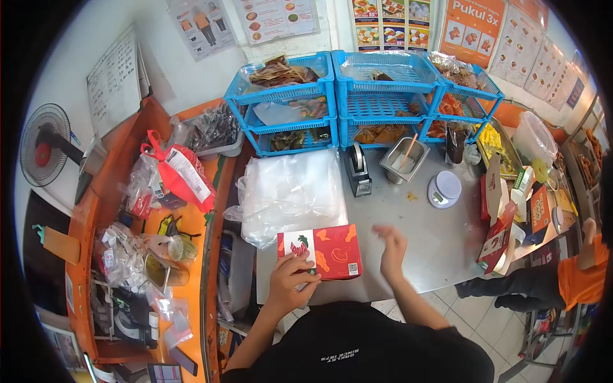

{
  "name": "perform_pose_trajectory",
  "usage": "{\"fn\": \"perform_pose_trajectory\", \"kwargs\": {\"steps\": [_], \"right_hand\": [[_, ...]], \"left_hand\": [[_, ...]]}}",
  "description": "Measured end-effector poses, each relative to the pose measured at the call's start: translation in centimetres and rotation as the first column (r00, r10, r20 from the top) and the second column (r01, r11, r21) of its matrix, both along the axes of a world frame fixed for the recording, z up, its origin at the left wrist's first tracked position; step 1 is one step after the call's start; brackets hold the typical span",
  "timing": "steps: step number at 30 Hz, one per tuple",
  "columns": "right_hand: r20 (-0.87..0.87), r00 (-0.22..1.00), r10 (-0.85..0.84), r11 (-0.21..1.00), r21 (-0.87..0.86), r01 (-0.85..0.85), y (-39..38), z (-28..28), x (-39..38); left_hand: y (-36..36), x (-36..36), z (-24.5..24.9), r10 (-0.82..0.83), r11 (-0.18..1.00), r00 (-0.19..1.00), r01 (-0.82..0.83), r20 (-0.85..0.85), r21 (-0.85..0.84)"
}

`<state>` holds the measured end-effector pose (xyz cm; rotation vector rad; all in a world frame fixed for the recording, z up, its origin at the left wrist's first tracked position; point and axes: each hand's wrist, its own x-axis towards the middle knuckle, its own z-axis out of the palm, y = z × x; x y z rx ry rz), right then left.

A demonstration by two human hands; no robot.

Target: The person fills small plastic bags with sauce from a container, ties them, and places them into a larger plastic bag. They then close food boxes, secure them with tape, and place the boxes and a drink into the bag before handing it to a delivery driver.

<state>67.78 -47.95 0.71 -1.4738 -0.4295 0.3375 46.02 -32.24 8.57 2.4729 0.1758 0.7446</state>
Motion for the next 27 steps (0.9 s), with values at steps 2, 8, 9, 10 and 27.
{"fn": "perform_pose_trajectory", "kwargs": {"steps": [2, 8, 9, 10, 27], "right_hand": [[0.071, 0.995, -0.077, 0.997, -0.009, 0.077, 4.0, 0.3, 5.4], [0.115, 0.992, -0.043, 0.945, -0.319, 0.078, 12.8, -4.8, 14.8], [-0.116, 0.992, 0.046, 0.920, -0.382, -0.087, 13.1, -4.3, 15.2], [-0.114, 0.992, 0.047, 0.922, -0.378, -0.087, 13.0, -4.0, 15.1], [0.547, 0.812, -0.207, 0.891, -0.238, 0.387, 5.5, -5.5, 7.3]], "left_hand": [[-0.2, 0.2, 0.4, 0.016, 0.999, 1.000, -0.016, -0.025, -0.028], [-1.2, 0.7, 1.4, 0.104, 0.993, 0.988, -0.096, -0.110, 0.075], [-0.9, 0.6, 1.2, 0.078, 0.997, 0.992, -0.074, -0.101, 0.038], [-0.7, 0.5, 1.0, 0.050, 0.999, 0.995, -0.050, -0.090, 0.000], [0.4, 0.9, 2.5, -0.073, 0.997, 0.977, 0.078, -0.201, 0.021]]}}
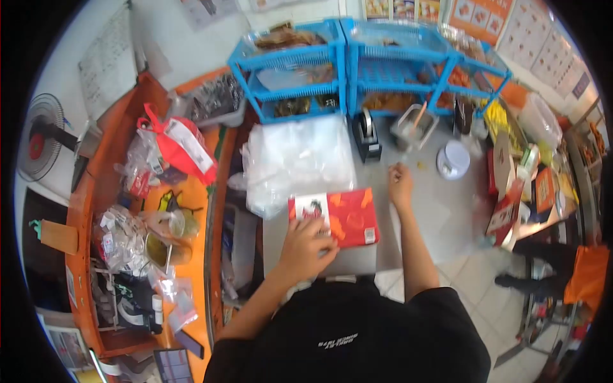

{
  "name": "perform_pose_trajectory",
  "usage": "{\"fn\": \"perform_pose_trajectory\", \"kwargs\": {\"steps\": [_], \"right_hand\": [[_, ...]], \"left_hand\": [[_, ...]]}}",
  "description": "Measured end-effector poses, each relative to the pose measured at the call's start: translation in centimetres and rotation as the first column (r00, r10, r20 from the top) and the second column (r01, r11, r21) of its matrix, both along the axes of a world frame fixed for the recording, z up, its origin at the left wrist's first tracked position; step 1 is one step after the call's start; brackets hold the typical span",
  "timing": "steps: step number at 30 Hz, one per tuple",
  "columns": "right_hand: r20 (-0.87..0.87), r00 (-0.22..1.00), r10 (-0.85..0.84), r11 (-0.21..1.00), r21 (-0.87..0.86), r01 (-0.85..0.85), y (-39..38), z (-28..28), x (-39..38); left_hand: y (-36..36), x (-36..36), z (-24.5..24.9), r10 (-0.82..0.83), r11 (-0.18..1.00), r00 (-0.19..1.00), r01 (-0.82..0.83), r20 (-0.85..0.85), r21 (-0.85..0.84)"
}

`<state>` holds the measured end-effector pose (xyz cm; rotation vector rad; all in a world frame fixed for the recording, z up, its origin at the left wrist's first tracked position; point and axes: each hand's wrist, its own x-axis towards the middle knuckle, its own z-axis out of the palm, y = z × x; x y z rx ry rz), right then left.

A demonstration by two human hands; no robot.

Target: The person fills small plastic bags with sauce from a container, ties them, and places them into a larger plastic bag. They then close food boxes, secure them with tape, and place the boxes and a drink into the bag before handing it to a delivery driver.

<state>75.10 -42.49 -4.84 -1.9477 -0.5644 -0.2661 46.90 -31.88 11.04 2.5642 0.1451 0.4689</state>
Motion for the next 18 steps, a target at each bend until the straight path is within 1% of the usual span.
{"fn": "perform_pose_trajectory", "kwargs": {"steps": [1, 2, 3, 5, 6, 8, 9, 10, 12, 16, 17, 18], "right_hand": [[-0.018, 1.000, 0.002, 0.987, 0.160, 0.001, -1.5, 1.9, -1.2], [-0.128, 0.989, 0.072, 0.972, 0.233, -0.041, -3.6, 3.4, -2.8], [-0.221, 0.964, 0.145, 0.947, 0.312, -0.071, -5.8, 5.1, -4.8], [-0.399, 0.893, 0.205, 0.923, 0.383, -0.041, -8.3, 9.4, -10.7], [-0.424, 0.861, 0.281, 0.891, 0.449, -0.070, -8.6, 10.8, -13.6], [-0.575, 0.736, 0.357, 0.895, 0.436, -0.093, -7.9, 13.6, -18.7], [-0.613, 0.697, 0.371, 0.899, 0.426, -0.105, -7.2, 14.3, -20.6], [-0.605, 0.690, 0.397, 0.867, 0.493, -0.067, -6.3, 13.8, -21.8], [-0.615, 0.696, 0.370, 0.868, 0.496, -0.022, -4.8, 13.4, -22.9], [-0.591, 0.728, 0.347, 0.865, 0.501, -0.005, -3.4, 12.7, -23.0], [-0.573, 0.750, 0.332, 0.873, 0.487, -0.015, -3.1, 12.4, -22.9], [-0.552, 0.771, 0.318, 0.881, 0.473, -0.026, -2.9, 12.1, -22.7]], "left_hand": [[0.3, 0.3, 0.2, -0.064, 0.998, 0.997, 0.064, 0.035, -0.004], [0.6, 0.6, 0.2, -0.125, 0.992, 0.989, 0.126, 0.078, -0.005], [0.9, 0.7, -0.3, -0.149, 0.985, 0.982, 0.158, 0.116, -0.072], [1.4, 0.9, -1.3, -0.183, 0.977, 0.977, 0.193, 0.111, -0.088], [1.4, 0.8, -1.6, -0.197, 0.974, 0.975, 0.206, 0.098, -0.090], [1.4, 0.7, -1.8, -0.223, 0.965, 0.971, 0.233, 0.087, -0.119], [1.3, 0.7, -1.7, -0.216, 0.965, 0.972, 0.227, 0.091, -0.130], [1.3, 0.6, -1.7, -0.209, 0.965, 0.973, 0.221, 0.094, -0.139], [1.5, 0.4, -1.4, -0.235, 0.960, 0.966, 0.248, 0.110, -0.130], [1.8, 0.2, -1.6, -0.272, 0.956, 0.952, 0.283, 0.140, -0.072], [1.8, 0.2, -1.7, -0.277, 0.955, 0.950, 0.289, 0.145, -0.070], [1.9, 0.3, -1.8, -0.268, 0.952, 0.955, 0.283, 0.130, -0.113]]}}
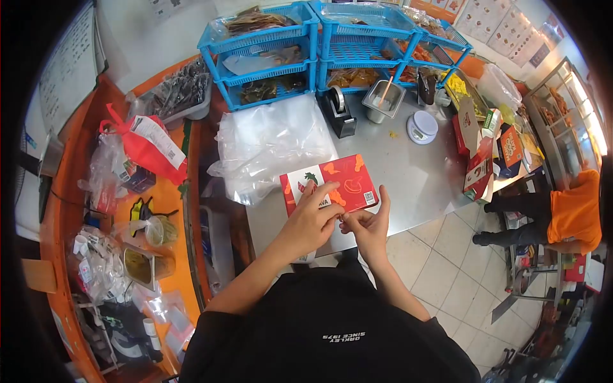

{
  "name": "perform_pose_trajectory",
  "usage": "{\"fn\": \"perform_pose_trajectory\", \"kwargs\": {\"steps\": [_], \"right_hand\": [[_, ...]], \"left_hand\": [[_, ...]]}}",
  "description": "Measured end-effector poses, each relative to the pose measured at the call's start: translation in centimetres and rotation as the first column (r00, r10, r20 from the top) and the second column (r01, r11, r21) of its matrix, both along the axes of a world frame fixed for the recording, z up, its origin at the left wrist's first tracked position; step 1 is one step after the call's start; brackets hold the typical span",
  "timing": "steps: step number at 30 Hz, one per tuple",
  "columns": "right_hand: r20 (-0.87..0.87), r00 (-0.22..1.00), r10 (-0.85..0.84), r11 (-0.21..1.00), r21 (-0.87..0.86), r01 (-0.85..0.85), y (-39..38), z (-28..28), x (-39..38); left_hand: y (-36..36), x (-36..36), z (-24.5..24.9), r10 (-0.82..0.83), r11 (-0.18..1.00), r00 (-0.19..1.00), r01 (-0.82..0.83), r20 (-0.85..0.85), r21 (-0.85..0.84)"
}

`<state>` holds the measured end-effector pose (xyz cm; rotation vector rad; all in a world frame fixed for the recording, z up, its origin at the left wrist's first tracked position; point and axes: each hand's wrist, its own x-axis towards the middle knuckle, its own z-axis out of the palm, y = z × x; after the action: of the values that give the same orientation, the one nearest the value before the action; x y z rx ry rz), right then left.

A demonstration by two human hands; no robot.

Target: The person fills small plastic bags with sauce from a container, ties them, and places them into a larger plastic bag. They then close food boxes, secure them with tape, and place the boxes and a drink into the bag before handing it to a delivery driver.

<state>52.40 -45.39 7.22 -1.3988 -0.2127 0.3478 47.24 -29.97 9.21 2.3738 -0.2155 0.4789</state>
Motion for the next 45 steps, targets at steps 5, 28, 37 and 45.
{"fn": "perform_pose_trajectory", "kwargs": {"steps": [5, 28, 37, 45], "right_hand": [[0.049, 0.999, 0.000, 0.998, 0.064, -0.003, 0.1, -1.4, -0.2], [0.651, 0.756, -0.064, 0.261, -0.720, 0.643, -23.3, -2.5, 26.8], [0.798, 0.557, -0.233, 0.552, -0.363, 0.751, -23.0, 1.1, 28.3], [0.730, 0.682, 0.034, 0.703, -0.503, 0.503, -24.0, -1.1, 34.6]], "left_hand": [[-0.3, 0.5, 0.3, 0.069, 0.994, 0.998, -0.068, 0.010, -0.081], [-11.7, 8.6, 4.5, 0.179, 0.972, 0.980, -0.162, -0.088, 0.171], [-17.4, 21.3, 0.7, 0.195, 0.972, 0.969, -0.170, -0.155, 0.164], [-17.4, 36.6, -3.5, -0.057, 0.992, 0.985, 0.038, -0.165, -0.116]]}}
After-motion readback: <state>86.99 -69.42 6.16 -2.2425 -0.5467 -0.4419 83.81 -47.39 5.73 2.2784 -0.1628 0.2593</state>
